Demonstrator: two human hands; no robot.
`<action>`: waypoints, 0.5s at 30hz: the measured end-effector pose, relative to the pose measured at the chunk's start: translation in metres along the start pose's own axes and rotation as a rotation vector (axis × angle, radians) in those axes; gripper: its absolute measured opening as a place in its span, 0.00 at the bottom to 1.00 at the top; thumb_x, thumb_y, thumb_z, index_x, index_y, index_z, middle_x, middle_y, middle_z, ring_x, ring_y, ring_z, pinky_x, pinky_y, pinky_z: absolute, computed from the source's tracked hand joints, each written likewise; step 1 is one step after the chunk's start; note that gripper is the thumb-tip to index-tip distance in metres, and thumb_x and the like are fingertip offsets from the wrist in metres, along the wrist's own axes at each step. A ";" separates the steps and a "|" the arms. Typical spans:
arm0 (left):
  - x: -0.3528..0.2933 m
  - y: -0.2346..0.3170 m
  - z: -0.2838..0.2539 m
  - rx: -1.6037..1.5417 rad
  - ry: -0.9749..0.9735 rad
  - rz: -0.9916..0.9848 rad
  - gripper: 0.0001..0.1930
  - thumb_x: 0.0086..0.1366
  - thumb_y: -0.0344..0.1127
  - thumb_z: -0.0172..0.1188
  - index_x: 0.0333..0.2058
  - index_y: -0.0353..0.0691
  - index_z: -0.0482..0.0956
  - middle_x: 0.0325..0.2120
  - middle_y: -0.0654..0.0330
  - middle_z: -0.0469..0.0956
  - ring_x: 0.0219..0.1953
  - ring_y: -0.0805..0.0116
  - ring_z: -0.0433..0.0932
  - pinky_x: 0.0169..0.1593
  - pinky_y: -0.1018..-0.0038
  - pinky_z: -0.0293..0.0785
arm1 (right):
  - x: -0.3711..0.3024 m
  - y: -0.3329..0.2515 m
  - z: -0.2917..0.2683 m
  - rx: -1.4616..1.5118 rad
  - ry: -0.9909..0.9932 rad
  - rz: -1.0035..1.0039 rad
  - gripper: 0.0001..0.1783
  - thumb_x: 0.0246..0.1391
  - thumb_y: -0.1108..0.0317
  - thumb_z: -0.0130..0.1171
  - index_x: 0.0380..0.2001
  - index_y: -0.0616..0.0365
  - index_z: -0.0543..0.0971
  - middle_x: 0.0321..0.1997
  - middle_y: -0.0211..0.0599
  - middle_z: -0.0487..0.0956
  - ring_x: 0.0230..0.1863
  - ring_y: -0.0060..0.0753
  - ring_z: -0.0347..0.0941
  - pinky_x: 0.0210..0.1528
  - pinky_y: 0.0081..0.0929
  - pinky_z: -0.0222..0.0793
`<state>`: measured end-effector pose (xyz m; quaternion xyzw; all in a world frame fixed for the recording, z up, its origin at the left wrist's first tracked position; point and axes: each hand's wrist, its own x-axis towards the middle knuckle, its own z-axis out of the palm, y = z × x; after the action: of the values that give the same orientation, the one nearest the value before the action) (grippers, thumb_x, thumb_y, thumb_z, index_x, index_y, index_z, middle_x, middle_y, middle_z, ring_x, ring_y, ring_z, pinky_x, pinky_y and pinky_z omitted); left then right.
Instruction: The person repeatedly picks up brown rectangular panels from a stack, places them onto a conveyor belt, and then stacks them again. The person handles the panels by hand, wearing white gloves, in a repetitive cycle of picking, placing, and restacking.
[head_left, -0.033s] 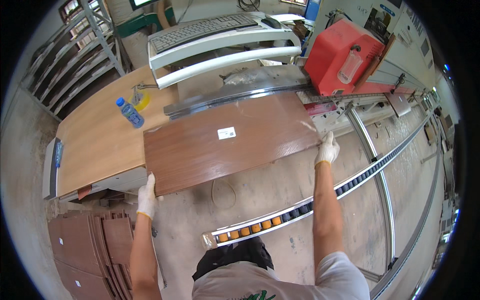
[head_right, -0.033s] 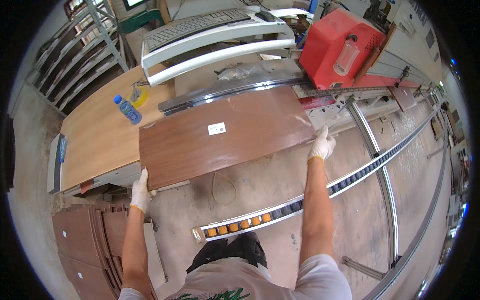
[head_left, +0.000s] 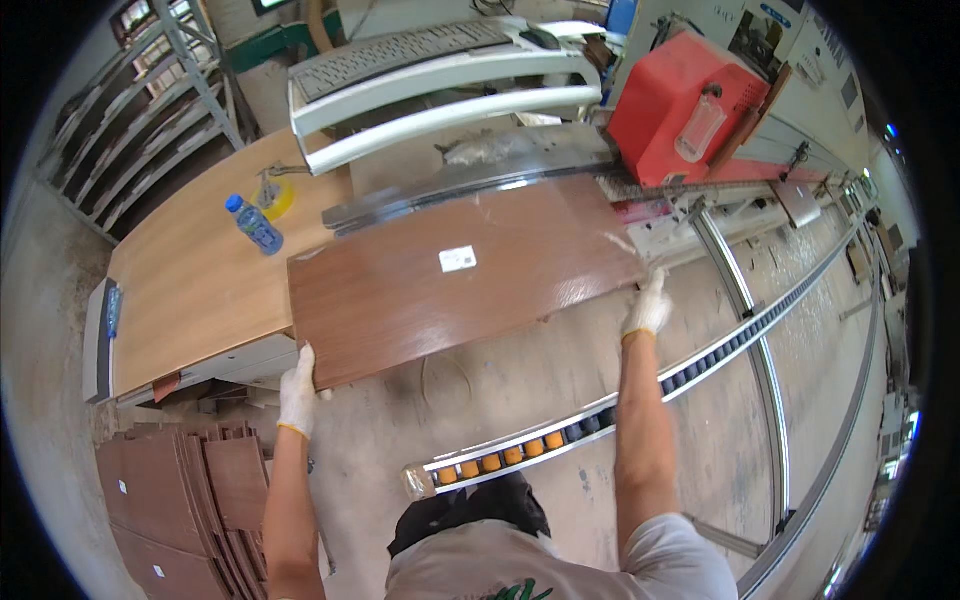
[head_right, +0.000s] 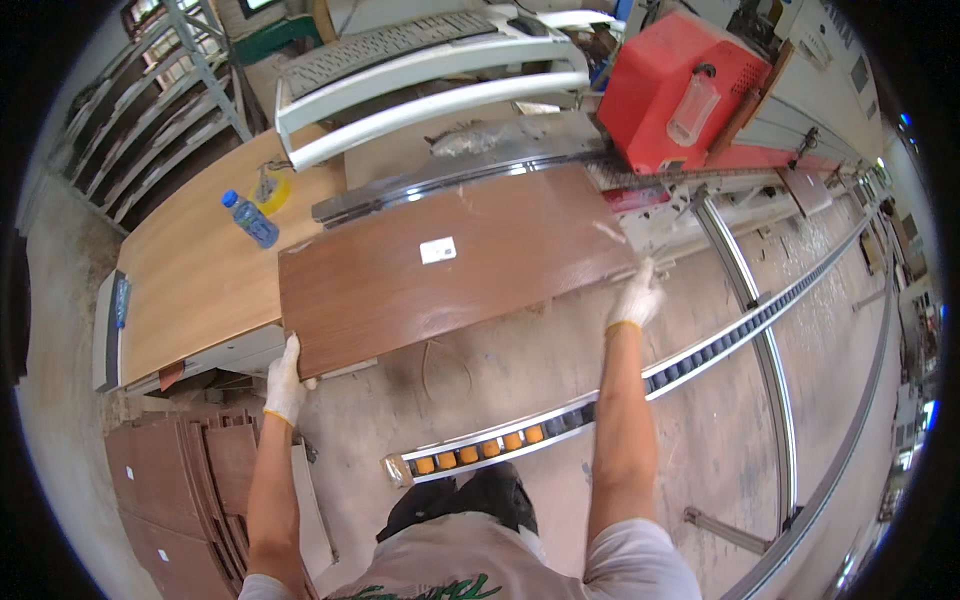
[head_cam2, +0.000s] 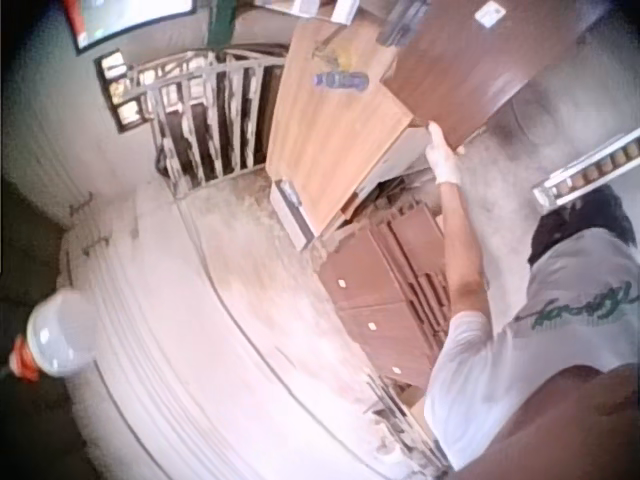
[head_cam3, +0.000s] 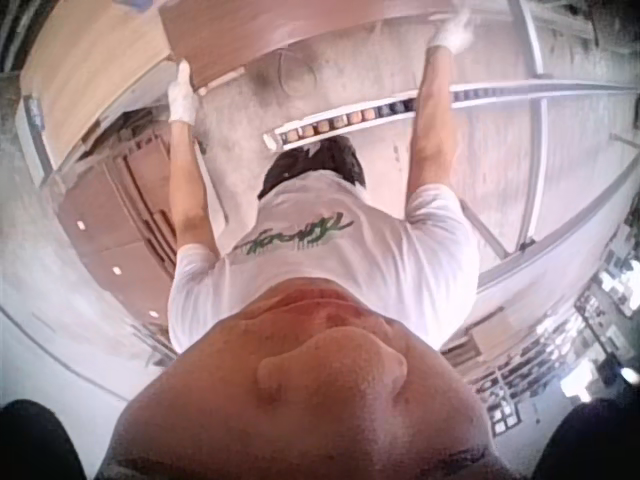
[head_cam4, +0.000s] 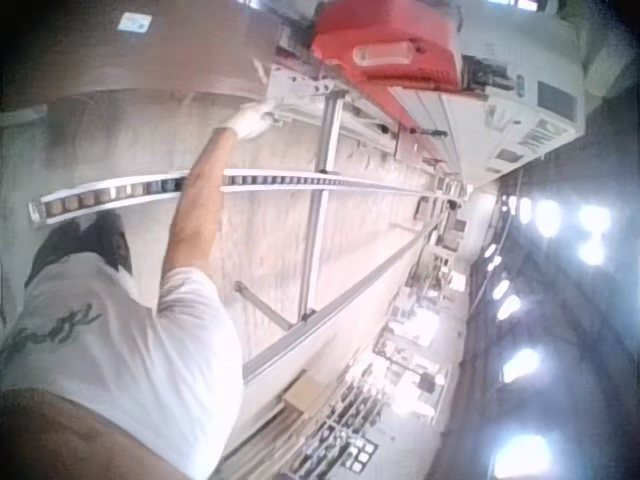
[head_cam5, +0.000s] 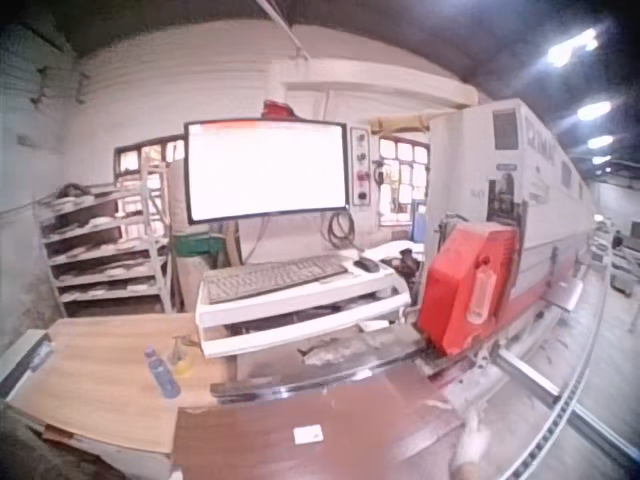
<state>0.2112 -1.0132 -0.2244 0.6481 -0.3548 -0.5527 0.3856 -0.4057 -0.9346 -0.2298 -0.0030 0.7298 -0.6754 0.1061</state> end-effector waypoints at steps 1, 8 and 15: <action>0.001 -0.001 0.013 -0.116 -0.049 -0.021 0.33 0.70 0.66 0.67 0.39 0.33 0.85 0.29 0.57 0.84 0.21 0.67 0.77 0.23 0.68 0.69 | -0.037 0.011 0.001 -0.092 -0.074 0.012 0.33 0.73 0.39 0.58 0.29 0.60 0.83 0.26 0.33 0.78 0.25 0.26 0.71 0.30 0.33 0.70; 0.006 0.018 0.086 -0.133 -0.055 -0.041 0.31 0.73 0.60 0.68 0.51 0.33 0.82 0.39 0.59 0.84 0.29 0.69 0.80 0.23 0.68 0.68 | -0.214 0.030 0.124 0.141 -0.071 0.176 0.27 0.67 0.66 0.68 0.62 0.68 0.72 0.64 0.48 0.78 0.58 0.41 0.77 0.63 0.39 0.74; 0.001 0.004 0.175 -0.302 -0.009 0.008 0.30 0.75 0.58 0.66 0.59 0.35 0.81 0.47 0.61 0.83 0.39 0.74 0.81 0.27 0.74 0.73 | -0.137 0.002 0.119 0.376 -0.122 0.103 0.28 0.67 0.71 0.66 0.65 0.70 0.70 0.64 0.49 0.78 0.60 0.41 0.77 0.65 0.41 0.73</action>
<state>0.0382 -1.0351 -0.2376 0.5787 -0.2717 -0.6013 0.4793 -0.2528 -1.0319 -0.2188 0.0135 0.5821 -0.7921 0.1833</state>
